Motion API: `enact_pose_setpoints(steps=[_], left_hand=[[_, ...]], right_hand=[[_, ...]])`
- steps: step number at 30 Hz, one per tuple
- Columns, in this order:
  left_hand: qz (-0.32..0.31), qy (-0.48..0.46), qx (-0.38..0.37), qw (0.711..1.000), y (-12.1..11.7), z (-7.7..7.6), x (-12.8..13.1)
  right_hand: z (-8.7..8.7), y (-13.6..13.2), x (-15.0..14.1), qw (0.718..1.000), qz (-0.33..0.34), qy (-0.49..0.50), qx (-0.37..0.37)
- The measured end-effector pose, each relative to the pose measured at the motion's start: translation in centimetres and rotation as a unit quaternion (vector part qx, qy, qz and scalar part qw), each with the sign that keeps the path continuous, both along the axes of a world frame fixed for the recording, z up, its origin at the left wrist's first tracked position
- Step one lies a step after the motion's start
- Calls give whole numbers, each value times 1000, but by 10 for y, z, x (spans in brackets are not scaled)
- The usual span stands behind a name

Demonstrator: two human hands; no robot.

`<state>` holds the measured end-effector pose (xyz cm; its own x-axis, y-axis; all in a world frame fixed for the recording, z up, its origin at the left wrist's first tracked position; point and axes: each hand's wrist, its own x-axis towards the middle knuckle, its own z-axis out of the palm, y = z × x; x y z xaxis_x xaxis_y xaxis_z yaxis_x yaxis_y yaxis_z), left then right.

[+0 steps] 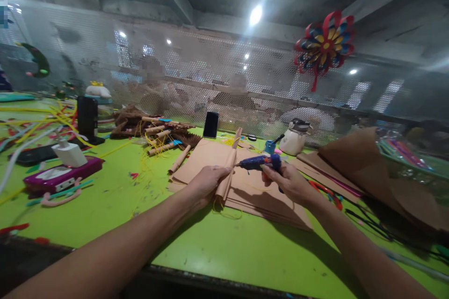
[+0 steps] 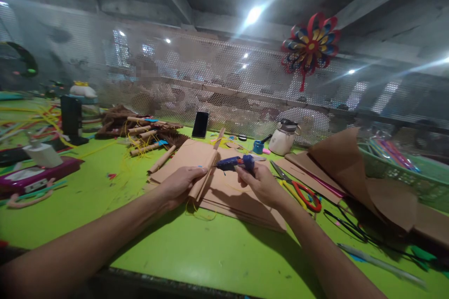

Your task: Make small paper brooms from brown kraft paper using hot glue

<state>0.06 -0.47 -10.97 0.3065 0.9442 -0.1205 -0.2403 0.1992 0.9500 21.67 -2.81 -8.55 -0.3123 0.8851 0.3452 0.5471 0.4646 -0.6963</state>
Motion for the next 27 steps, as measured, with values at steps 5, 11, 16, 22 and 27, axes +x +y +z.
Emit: enact_pose_setpoints(steps=[5,11,16,22,27], left_hand=[[0,14,20,1000,5,-5,-1],[5,25,61,998,7,-7,-1],[1,23,56,998,5,-5,-1],[19,44,73,996,3,-2,0],[0,18,37,999,2,-3,1]], right_hand=[[2,-2,-1,1000,14,-19,-5],[4,-5,-4,999,21,-23,-13],[3,-6,-5,999,32,-14,-28],[3,-5,-5,999,28,-14,-28],[-3,1,-1,1000,-21,3,-11]])
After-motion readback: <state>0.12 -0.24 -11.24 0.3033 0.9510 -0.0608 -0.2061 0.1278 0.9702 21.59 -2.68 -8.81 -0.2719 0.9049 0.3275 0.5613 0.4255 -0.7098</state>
